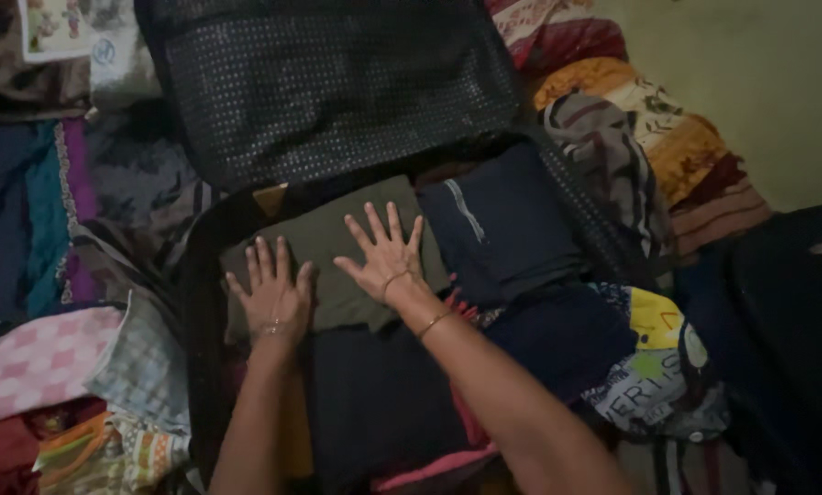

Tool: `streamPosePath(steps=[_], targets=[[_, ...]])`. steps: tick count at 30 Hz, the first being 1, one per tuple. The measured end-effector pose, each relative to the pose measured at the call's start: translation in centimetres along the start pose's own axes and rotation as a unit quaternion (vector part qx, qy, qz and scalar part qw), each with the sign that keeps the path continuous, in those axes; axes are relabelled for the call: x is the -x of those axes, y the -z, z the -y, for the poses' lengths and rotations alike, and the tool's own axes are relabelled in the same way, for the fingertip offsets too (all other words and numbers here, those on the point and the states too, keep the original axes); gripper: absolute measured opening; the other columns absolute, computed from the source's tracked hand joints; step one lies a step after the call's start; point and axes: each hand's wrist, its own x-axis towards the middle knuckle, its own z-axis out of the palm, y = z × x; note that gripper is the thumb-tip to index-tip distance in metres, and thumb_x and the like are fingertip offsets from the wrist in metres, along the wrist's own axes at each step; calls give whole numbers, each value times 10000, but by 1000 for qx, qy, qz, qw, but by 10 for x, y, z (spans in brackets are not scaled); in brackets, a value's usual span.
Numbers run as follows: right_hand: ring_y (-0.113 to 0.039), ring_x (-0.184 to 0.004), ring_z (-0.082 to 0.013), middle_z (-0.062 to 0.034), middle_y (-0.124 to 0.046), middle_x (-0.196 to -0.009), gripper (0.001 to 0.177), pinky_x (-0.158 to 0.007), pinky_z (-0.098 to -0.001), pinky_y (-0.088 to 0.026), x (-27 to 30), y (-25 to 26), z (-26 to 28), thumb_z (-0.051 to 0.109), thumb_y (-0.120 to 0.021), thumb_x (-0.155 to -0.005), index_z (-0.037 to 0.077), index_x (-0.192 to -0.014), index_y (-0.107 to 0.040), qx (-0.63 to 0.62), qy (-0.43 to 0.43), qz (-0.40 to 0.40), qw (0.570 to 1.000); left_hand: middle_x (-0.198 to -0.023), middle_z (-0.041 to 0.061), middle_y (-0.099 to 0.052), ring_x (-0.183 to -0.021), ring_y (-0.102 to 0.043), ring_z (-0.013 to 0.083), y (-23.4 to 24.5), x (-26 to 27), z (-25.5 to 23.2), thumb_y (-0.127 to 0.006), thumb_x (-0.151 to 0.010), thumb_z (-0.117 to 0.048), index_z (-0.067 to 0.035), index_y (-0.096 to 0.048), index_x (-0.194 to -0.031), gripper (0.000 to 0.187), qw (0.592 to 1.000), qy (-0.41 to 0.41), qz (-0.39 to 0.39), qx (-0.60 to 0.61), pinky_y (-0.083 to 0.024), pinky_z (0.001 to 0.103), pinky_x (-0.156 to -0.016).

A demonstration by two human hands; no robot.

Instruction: The person picks up clothing items from a bed and places them into a suitcase, smoothing and arranging each item to fit.

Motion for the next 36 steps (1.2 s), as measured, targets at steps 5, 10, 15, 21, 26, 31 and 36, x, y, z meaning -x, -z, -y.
streamPosePath(steps=[5,10,15,21,26,31,36], targets=[[19,-1551,-364,-33,-72,-1705,797,-1156,-738,52,-1,-2,-2,734,-345,-937,329,-1609,-209,-9,0,6,1000,-1606,205,-404,-1465,-398,393,15,15,19,-562,-988,-541,-157,-352,-1633,779,989,147,-28,10,-337,613,-1152],[-70,-1562,-348,-61,-200,-1690,726,-1188,-704,22,4,-15,-9,663,-363,-983,267,-1591,-331,-45,14,-64,997,-1363,347,-569,-1227,-565,496,37,9,51,-787,-738,-618,23,-400,-1534,1092,953,261,18,152,-493,562,-986],[-248,-1561,-288,-66,-432,-1618,604,-1259,-605,-55,9,-19,-21,552,-421,-1025,166,-1471,-549,-169,9,-131,977,-1305,350,-641,-1202,-624,515,37,8,60,-793,-767,-692,42,-618,-1359,959,928,329,143,106,-532,568,-982],[-324,-1529,-281,-86,-506,-1567,566,-1264,-555,-101,9,-16,-24,508,-450,-1032,116,-1405,-614,-213,6,-154,965,-1274,365,-621,-1146,-621,524,22,-6,69,-884,-660,-702,101,-548,-1331,1099,905,375,171,102,-537,583,-903],[-317,-1530,-291,-94,-498,-1572,575,-1260,-562,-100,9,-20,-24,513,-456,-1034,110,-1415,-608,-201,18,-148,968,-1205,352,-636,-1084,-640,529,35,-7,65,-921,-693,-559,56,-510,-1347,988,928,333,122,117,-550,581,-875],[-327,-1535,-303,-89,-514,-1560,584,-1269,-571,-119,10,-19,-19,540,-441,-1037,128,-1412,-617,-184,29,-163,969,-1176,273,-600,-1058,-616,481,45,11,48,-913,-777,-372,23,-560,-1248,708,981,187,11,57,-525,552,-864],[-336,-1557,-326,-107,-503,-1584,581,-1282,-600,-128,20,-2,-8,550,-435,-1056,144,-1428,-622,-183,87,-183,962,-1124,176,-586,-1100,-574,373,43,14,29,-726,-978,-212,-19,-581,-1134,287,981,113,-127,-88,-468,498,-949]])
